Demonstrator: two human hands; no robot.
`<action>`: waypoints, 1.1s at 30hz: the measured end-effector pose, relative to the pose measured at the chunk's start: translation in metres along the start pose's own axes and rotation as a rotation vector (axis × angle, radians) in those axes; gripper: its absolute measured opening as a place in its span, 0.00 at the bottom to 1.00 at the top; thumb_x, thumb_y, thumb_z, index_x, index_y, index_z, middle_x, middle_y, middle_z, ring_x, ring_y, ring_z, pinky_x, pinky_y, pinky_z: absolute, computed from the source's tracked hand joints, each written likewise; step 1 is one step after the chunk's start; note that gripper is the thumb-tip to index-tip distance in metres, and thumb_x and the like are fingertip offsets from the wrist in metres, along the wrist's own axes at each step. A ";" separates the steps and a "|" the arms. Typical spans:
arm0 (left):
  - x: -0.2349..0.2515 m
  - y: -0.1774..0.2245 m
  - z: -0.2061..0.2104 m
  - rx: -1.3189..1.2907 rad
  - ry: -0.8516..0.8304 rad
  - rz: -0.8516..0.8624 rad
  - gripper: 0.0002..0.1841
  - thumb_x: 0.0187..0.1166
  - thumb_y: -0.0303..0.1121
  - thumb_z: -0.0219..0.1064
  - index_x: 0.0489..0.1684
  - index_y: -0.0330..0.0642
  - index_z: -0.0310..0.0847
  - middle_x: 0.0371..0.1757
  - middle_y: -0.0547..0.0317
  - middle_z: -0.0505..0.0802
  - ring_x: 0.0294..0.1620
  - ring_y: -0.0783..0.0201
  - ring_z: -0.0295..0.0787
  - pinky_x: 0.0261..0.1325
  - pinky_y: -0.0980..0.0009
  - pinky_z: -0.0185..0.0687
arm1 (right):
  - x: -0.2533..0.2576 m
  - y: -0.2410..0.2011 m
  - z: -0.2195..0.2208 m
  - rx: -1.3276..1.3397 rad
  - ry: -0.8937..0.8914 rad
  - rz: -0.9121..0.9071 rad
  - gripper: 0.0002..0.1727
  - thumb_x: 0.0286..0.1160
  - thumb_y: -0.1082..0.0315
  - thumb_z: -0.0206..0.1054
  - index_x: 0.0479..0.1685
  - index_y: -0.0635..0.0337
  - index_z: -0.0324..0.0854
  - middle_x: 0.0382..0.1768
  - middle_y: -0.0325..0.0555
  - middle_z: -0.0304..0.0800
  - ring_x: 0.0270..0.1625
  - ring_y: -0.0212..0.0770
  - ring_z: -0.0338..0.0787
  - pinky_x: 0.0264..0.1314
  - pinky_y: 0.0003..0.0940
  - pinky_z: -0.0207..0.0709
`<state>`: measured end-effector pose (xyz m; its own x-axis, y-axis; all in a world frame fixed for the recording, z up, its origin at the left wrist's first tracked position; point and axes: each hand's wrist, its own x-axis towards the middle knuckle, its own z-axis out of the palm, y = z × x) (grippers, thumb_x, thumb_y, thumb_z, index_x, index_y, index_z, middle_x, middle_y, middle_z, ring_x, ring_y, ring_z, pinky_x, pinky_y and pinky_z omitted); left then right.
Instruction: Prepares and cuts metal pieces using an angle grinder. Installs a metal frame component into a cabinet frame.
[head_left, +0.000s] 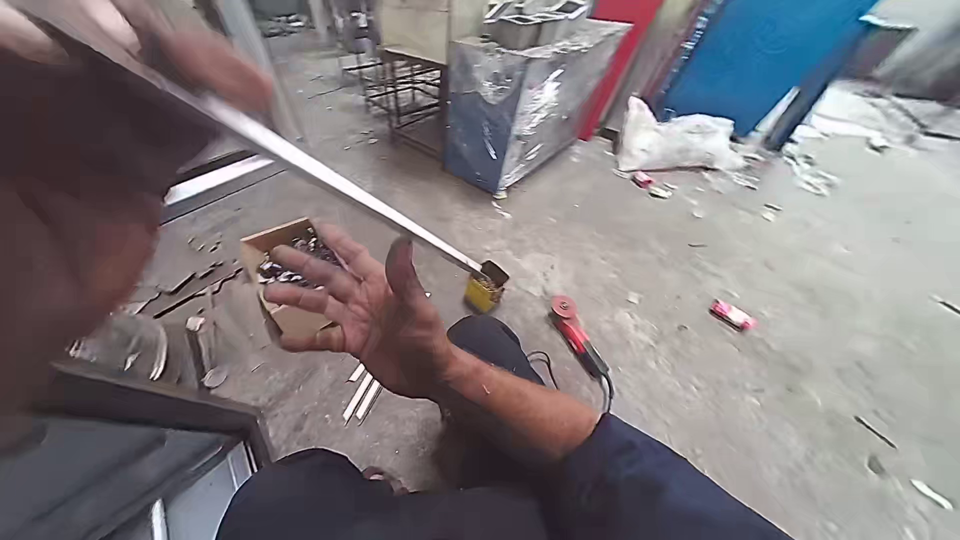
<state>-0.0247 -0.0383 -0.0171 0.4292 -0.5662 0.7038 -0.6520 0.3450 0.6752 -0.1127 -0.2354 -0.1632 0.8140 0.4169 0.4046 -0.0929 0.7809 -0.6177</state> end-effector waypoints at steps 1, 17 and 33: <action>-0.002 -0.003 0.047 -0.149 0.130 -0.043 0.11 0.91 0.29 0.45 0.51 0.43 0.75 0.55 0.51 0.90 0.66 0.50 0.87 0.80 0.51 0.78 | -0.009 -0.015 0.003 0.027 0.095 -0.053 0.43 0.79 0.29 0.55 0.89 0.43 0.59 0.79 0.54 0.78 0.67 0.52 0.89 0.63 0.51 0.87; -0.050 -0.156 0.230 -0.130 0.080 -0.679 0.18 0.88 0.31 0.51 0.65 0.29 0.81 0.48 0.46 0.96 0.43 0.55 0.97 0.45 0.59 0.95 | -0.111 -0.153 -0.109 -0.585 0.520 -0.168 0.22 0.92 0.66 0.45 0.68 0.73 0.78 0.41 0.60 0.95 0.39 0.49 0.97 0.50 0.45 0.92; -0.147 -0.433 0.167 0.471 0.023 -1.060 0.16 0.89 0.45 0.58 0.46 0.44 0.88 0.32 0.64 0.94 0.26 0.67 0.91 0.32 0.64 0.92 | -0.128 -0.051 -0.456 -1.105 0.909 0.305 0.27 0.82 0.48 0.66 0.65 0.62 0.80 0.29 0.46 0.91 0.28 0.42 0.91 0.39 0.46 0.90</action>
<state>0.0901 -0.2295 -0.4505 0.9076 -0.3890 -0.1580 -0.1250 -0.6097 0.7827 0.0492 -0.5410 -0.4915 0.9564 -0.2610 -0.1310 -0.1871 -0.2032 -0.9611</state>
